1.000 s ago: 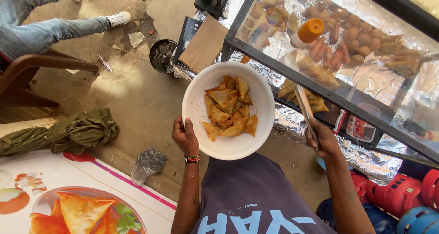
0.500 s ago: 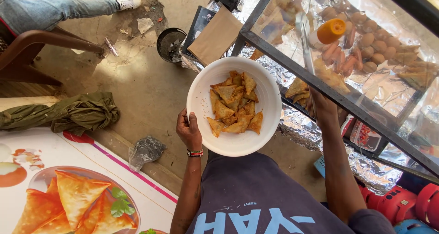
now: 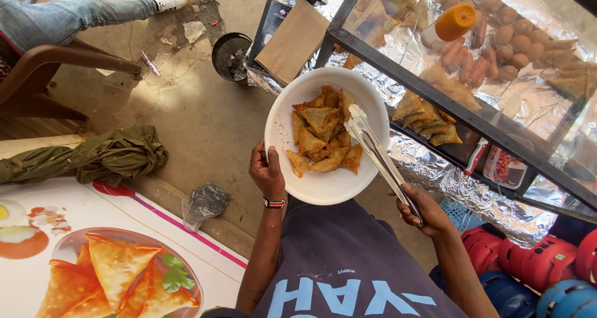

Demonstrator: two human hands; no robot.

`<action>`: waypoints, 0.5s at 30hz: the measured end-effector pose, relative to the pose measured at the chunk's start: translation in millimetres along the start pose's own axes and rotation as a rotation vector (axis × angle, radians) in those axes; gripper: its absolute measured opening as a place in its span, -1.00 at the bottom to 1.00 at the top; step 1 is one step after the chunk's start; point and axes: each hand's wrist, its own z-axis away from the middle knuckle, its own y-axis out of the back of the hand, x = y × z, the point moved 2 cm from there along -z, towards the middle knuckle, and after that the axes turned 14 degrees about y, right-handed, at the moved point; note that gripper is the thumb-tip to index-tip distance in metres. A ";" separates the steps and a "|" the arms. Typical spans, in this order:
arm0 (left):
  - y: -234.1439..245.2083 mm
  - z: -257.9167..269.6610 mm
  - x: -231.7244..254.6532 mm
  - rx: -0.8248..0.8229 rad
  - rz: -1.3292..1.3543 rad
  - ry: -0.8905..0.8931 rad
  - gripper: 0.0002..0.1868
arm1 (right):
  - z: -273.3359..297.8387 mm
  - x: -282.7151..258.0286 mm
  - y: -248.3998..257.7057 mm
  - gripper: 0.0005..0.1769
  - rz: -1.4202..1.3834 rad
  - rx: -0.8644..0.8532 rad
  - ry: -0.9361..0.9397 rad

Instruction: The recorder uses tongs to move fried samosas from a large bowl into a glass display case at a street-side food stall.

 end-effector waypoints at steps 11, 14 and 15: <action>8.4 3.9 -8.7 0.019 -0.006 -0.034 -0.73 | -23.1 18.8 -71.0 -0.42 -0.314 -0.008 0.121; 7.7 -5.9 -17.9 0.035 0.033 -0.018 -0.73 | -13.6 9.9 -69.2 -0.44 -0.169 0.075 0.188; 8.9 -7.4 -21.2 0.066 0.018 0.018 -0.72 | -8.6 7.2 -64.5 -0.45 -0.124 0.107 0.211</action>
